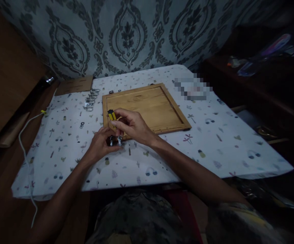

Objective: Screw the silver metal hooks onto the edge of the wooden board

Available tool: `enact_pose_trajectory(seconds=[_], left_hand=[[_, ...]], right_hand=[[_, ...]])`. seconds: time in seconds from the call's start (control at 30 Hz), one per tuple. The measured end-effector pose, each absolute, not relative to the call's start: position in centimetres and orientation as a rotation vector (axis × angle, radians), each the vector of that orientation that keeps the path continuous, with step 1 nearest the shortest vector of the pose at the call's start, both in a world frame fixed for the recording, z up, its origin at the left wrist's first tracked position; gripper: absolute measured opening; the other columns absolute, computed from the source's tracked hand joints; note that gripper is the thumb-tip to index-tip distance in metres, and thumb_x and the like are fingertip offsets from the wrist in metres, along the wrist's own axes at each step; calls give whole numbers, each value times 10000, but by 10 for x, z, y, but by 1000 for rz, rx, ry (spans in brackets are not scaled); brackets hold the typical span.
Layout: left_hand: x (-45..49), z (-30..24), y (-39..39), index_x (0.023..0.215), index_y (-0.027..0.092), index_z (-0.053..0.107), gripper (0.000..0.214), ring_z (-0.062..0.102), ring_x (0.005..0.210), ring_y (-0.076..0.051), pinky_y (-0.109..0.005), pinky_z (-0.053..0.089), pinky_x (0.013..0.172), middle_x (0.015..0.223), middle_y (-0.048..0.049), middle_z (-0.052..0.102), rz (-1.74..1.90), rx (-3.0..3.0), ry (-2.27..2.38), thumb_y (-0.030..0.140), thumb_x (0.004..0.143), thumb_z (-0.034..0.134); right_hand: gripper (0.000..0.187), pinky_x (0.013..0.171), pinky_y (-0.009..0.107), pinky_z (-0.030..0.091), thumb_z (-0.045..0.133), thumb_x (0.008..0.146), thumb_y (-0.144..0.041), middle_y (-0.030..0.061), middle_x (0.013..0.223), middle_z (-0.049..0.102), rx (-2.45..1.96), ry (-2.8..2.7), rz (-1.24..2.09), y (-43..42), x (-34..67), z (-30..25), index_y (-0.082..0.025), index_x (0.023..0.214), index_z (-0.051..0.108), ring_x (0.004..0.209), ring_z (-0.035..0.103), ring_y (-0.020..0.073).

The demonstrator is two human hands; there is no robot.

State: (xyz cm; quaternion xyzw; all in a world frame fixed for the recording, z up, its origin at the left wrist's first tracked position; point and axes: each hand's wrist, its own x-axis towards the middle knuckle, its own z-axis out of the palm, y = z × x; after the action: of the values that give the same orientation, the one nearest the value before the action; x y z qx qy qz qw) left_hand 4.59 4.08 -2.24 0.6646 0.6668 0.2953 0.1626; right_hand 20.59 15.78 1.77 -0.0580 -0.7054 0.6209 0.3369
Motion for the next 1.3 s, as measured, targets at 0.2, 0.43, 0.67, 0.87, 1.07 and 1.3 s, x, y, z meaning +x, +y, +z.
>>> enact_pose_trajectory(seconds=[0.2,0.43,0.67,0.87,1.07,1.3], left_hand=[[46,-22,41,959,248,718,315,637,1034,-305,-460,498,901,1076,-66,725,878,1876,1870,424,756,882],[45,-23,41,943,230,707,305,643,1039,-294,-436,493,919,1088,-50,720,902,1879,1846,366,744,893],[45,-20,40,945,227,716,340,624,954,-279,-405,476,858,971,-43,715,833,1843,1888,405,725,904],[46,-22,40,969,241,721,345,609,943,-269,-390,467,833,958,-35,704,851,1878,1891,423,736,899],[47,-20,41,963,239,724,319,609,938,-268,-397,462,840,948,-30,694,848,1873,1869,407,747,888],[47,-16,41,994,235,740,332,622,974,-282,-420,474,869,996,-49,712,826,1849,1866,389,741,890]], right_hand=[[223,503,204,445,726,881,-373,-39,766,616,-165,-1823,1630,156,206,20,-215,883,570,577,560,89],[209,545,200,444,722,879,-325,-31,794,573,-173,-1777,1612,154,207,20,-207,855,551,664,556,98],[349,490,208,452,768,878,-473,-42,789,569,-206,-1619,1615,153,214,20,-215,875,532,541,542,73],[287,494,203,455,691,951,-449,-54,723,574,-215,-1747,1588,152,220,17,-225,905,517,562,566,86],[249,501,210,448,658,978,-421,-53,712,573,-215,-1762,1555,151,219,14,-225,921,514,568,566,92],[231,527,221,473,660,967,-389,-48,729,569,-199,-1756,1515,153,219,16,-223,906,511,592,579,98]])
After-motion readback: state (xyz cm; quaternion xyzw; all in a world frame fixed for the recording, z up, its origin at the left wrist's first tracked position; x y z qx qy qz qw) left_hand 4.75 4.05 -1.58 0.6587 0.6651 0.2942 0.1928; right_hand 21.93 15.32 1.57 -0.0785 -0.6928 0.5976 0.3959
